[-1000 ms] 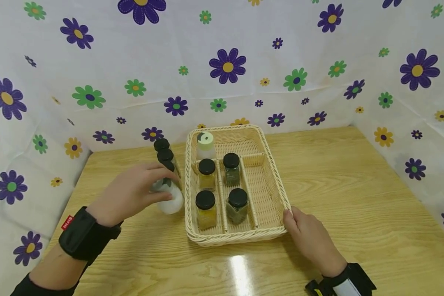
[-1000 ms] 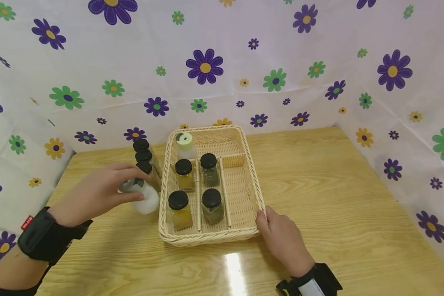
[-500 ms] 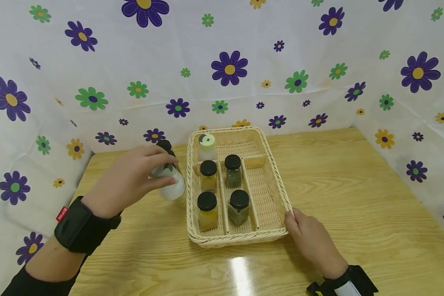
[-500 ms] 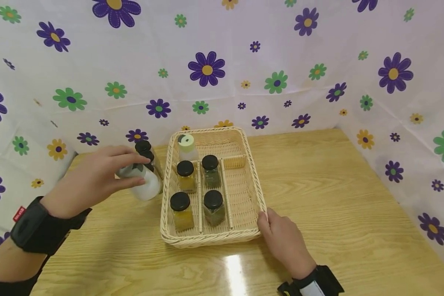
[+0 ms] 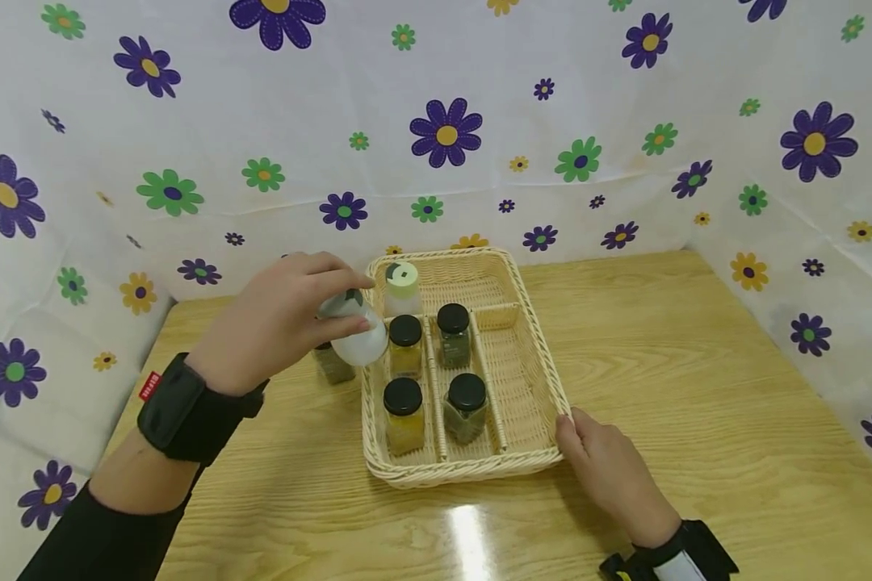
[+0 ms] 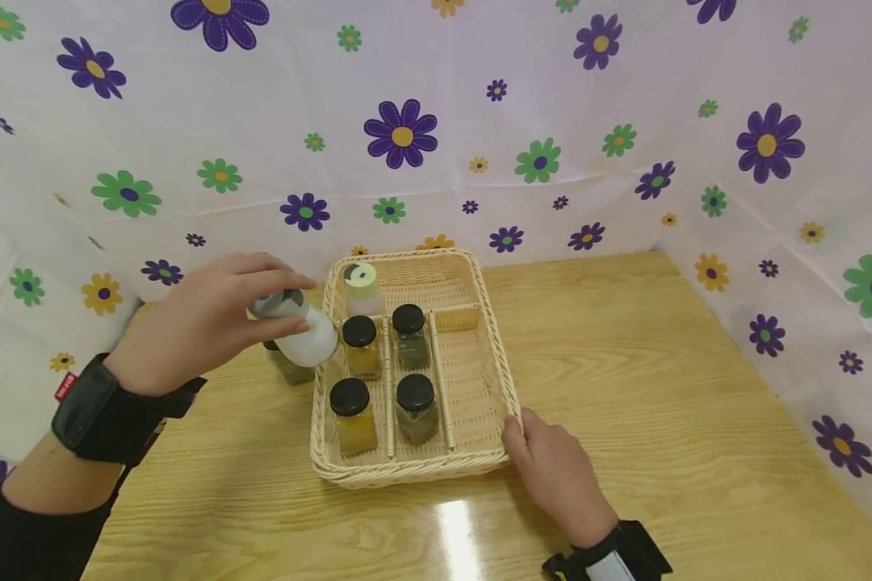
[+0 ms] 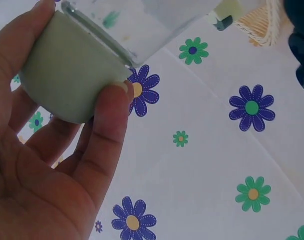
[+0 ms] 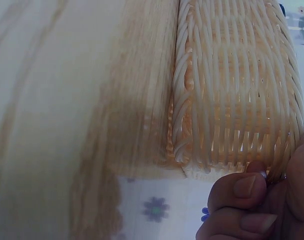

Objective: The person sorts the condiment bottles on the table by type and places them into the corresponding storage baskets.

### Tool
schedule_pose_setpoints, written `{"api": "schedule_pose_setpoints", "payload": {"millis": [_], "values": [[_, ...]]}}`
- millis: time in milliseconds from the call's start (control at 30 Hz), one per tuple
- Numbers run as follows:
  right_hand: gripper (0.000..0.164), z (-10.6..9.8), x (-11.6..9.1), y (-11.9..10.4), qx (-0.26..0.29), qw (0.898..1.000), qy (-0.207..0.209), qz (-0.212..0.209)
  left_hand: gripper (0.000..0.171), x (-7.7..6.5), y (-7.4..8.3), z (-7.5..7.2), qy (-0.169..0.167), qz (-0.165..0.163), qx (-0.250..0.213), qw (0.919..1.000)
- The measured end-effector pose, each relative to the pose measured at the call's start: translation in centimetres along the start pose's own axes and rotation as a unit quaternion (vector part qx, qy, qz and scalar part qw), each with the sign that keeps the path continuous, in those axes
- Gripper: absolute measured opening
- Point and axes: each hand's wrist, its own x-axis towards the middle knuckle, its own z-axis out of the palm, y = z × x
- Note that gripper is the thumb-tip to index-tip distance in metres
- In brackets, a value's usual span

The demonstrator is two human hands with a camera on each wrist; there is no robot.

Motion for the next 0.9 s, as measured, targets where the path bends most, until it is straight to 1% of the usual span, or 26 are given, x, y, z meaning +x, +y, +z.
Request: {"api": "schedule_pose_setpoints", "payload": {"millis": [133, 300, 467, 700, 900], "values": [[0.04, 0.0, -0.1, 0.0, 0.0, 1.0, 0.002, 0.001, 0.034, 1.3, 0.1, 0.4, 0.003, 0.005, -0.001, 1.0], [0.039, 0.1, 0.0, 0.1, 0.001, 1.0, 0.004, 0.001, 0.037, 2.7, 0.2, 0.8, 0.0, 0.007, -0.001, 1.0], [0.038, 0.0, 0.1, 0.1, 0.002, 1.0, 0.001, 0.002, 0.038, 3.8, 0.2, 1.2, -0.012, -0.006, -0.012, 0.9998], [0.038, -0.1, 0.1, 0.2, 0.0, 1.0, 0.007, -0.004, 0.037, 5.7, -0.1, 2.1, -0.015, -0.027, -0.035, 0.9989], [0.037, 0.0, 0.2, 0.1, 0.004, 1.0, 0.008, -0.005, 0.037, 7.2, -0.3, 2.8, -0.023, -0.033, -0.045, 0.9982]]}}
